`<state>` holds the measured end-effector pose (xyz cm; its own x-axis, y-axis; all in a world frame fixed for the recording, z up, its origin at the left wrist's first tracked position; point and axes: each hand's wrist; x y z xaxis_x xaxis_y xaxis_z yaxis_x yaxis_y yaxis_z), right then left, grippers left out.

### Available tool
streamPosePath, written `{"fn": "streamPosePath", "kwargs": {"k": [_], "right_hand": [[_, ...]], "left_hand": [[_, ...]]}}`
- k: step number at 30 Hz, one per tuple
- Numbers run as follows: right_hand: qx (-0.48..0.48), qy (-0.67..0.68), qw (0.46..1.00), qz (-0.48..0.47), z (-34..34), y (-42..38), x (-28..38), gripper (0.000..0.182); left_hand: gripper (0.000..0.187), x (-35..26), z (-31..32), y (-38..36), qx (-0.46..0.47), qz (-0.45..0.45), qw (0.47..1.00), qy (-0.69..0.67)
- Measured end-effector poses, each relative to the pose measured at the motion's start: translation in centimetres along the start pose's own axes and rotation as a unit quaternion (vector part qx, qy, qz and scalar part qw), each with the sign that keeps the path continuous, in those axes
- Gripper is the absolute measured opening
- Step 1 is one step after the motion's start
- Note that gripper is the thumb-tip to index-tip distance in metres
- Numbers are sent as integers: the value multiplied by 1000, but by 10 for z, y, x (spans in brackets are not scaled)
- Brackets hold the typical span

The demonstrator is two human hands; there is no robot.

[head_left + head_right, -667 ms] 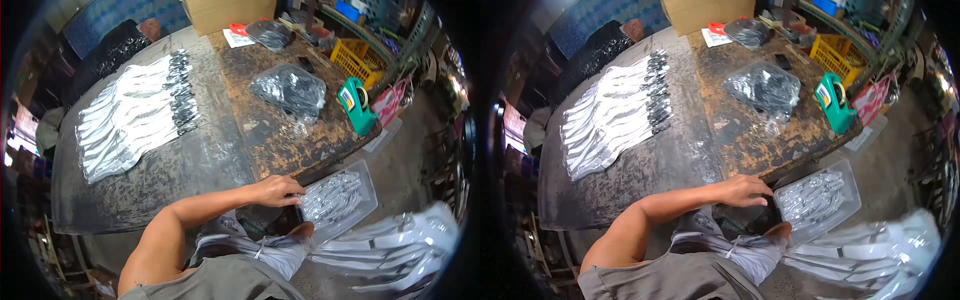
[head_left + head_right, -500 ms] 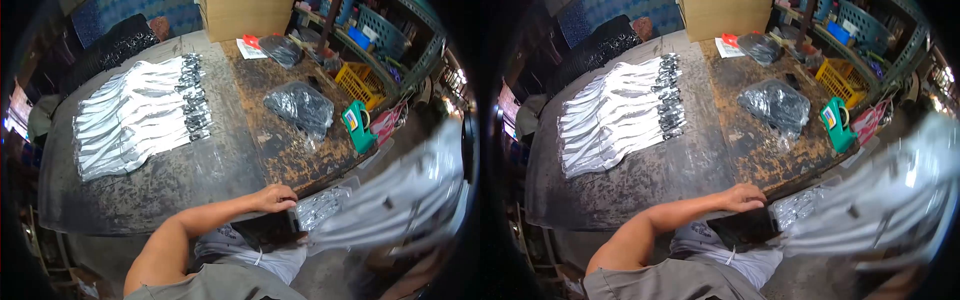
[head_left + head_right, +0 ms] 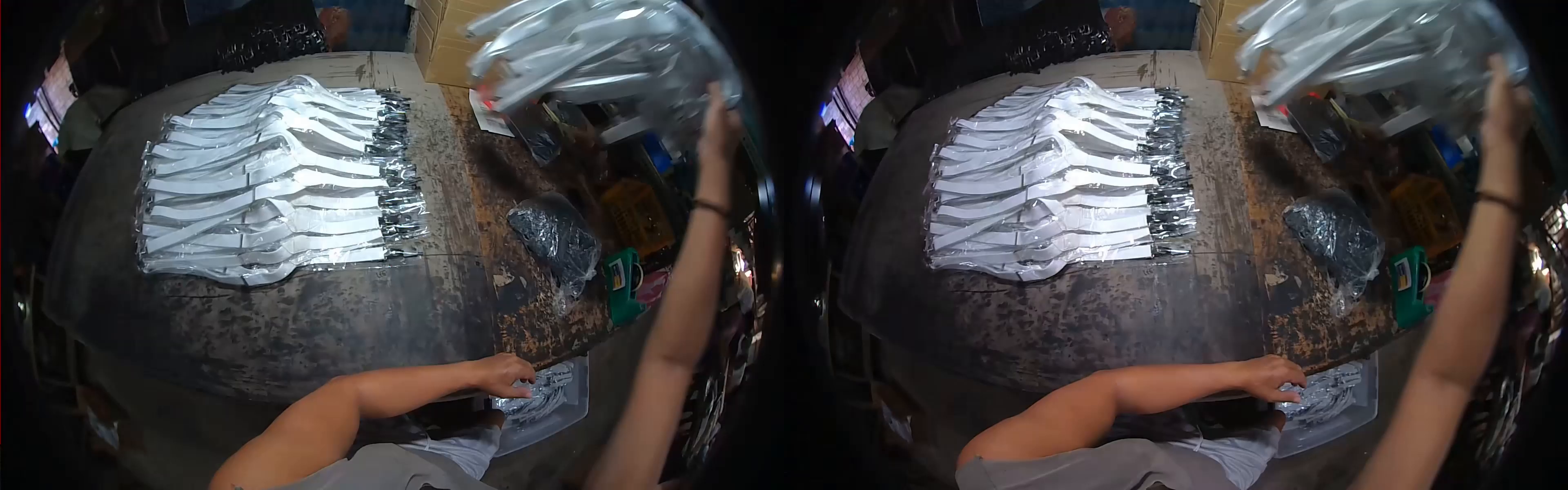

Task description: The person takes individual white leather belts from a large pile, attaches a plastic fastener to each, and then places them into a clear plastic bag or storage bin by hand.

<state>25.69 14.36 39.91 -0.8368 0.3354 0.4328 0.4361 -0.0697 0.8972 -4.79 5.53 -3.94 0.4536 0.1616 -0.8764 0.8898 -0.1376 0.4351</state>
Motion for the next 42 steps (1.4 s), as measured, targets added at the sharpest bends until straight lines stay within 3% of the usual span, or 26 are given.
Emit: {"fn": "streamPosePath", "kwargs": {"k": [1,2,3,4,5,6,7,8,9,11,14,16,19,20,21,23,24,28,33,37,40,42], "right_hand": [[140,-23,988,56,-1,-60,18,43],[183,-76,980,10,12,-106,10,43],[263,-7,964,-31,30,-150,-14,47],[211,-112,956,-169,46,-208,-32,61],[391,-108,912,-65,53,-254,-40,68],[558,-196,802,84,45,-285,-5,76],[585,-226,772,107,55,-338,-29,80],[676,-163,714,83,92,-395,-106,77],[636,-260,719,102,66,-410,-68,85],[625,-257,726,129,53,-410,-40,83],[617,-265,733,106,39,-400,-37,87],[623,-220,750,23,27,-388,-38,79],[608,-179,773,15,16,-377,-55,82],[595,-179,783,13,12,-375,-56,68],[594,-183,783,15,9,-372,-58,68],[647,-162,740,90,5,-368,-60,53],[636,-168,750,70,2,-369,-58,35],[547,-181,817,9,-8,-382,-56,19],[465,-93,880,-33,-23,-385,-37,15],[453,-39,890,-28,-76,-377,3,15],[433,10,901,-33,-124,-385,-5,11],[431,13,902,-8,-163,-394,-10,13]], "left_hand": [[37,0,-1,0,2,4,1000,-4],[37,0,-1,0,6,-4,1000,-1],[38,0,0,2,10,-10,1000,2],[38,-1,-1,3,16,-4,1000,-1],[38,-2,-1,3,28,-28,999,1],[38,-3,-2,4,40,-53,998,4],[38,4,4,3,45,-51,998,1],[40,16,12,2,-19,24,1000,-1],[43,23,15,1,-83,98,992,-4],[50,18,10,1,-79,106,990,-50],[47,21,14,3,-52,73,995,-36],[42,20,13,-1,11,-35,999,34],[39,8,4,3,42,-34,997,55],[39,-1,-1,3,26,-16,998,55],[39,-2,-1,3,29,-14,998,52],[39,-1,1,3,28,-24,998,50],[39,1,2,3,29,-23,998,50],[39,2,3,2,28,2,997,66],[37,-2,-2,1,35,26,997,56],[31,-1,2,-1,11,66,994,91],[30,-16,-2,2,46,25,990,130],[21,-13,7,1,-15,110,975,192]]}}
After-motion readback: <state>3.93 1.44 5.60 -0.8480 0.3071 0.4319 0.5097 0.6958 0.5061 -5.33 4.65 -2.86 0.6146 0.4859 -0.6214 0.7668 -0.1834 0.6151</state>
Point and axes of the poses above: each hand's wrist, its own y-axis towards the middle knuckle, its own z-axis out of the palm, x = y × z, and after that the axes turned 6 degrees about -y, right-handed
